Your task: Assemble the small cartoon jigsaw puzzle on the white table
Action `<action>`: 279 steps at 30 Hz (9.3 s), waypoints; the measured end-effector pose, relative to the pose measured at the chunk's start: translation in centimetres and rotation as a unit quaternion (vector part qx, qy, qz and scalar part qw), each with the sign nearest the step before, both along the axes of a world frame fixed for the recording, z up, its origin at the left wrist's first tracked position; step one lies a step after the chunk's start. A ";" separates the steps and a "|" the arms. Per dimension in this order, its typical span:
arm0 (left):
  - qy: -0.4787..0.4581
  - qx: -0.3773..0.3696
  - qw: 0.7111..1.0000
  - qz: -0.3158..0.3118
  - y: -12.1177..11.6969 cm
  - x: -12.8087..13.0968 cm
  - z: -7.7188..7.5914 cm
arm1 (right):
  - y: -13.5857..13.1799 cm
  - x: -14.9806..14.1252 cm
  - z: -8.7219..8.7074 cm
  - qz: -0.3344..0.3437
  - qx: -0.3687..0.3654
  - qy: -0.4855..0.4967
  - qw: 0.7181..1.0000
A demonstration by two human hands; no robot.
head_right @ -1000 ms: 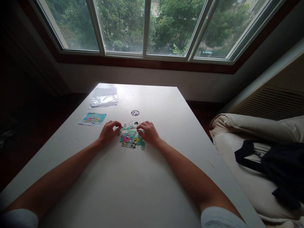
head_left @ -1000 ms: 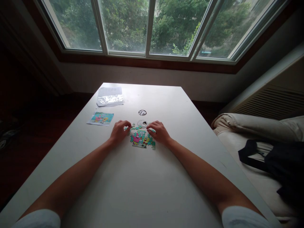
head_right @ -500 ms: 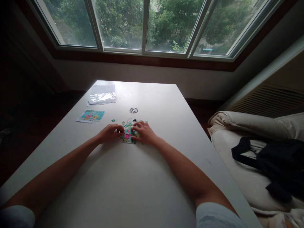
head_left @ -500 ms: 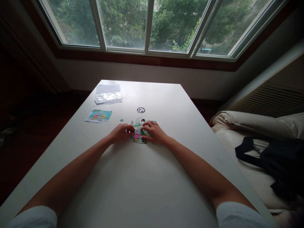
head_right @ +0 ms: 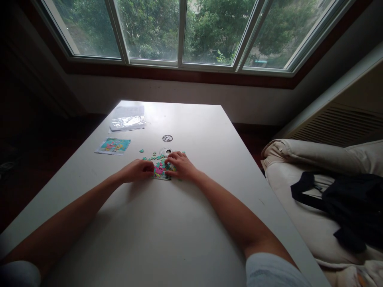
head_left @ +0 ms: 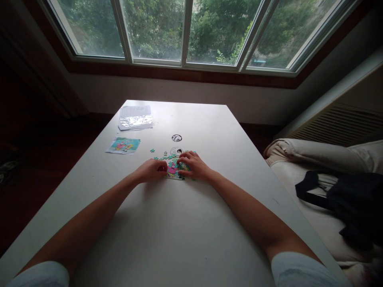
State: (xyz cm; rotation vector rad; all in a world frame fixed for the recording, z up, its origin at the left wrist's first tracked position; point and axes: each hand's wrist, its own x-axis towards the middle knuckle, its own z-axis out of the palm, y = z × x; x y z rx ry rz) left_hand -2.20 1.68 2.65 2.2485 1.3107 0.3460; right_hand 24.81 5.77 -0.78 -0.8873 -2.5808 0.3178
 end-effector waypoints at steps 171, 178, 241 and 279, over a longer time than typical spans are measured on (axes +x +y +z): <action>0.011 0.204 0.979 -0.019 -2.7 9.5 -2.3 | 3.5 1.9 -1.1 -0.235 -0.086 0.284 0.925; -0.001 0.195 0.981 -0.018 -2.9 9.6 -2.4 | 3.5 1.9 -1.1 -0.238 -0.087 0.278 0.927; 0.038 0.215 0.963 -0.156 -4.1 9.8 -0.3 | 4.9 3.8 -1.3 -0.288 -0.122 0.354 0.881; -0.029 0.197 0.971 0.130 4.9 0.4 0.5 | 4.4 3.0 -2.0 -0.168 -0.019 0.093 0.981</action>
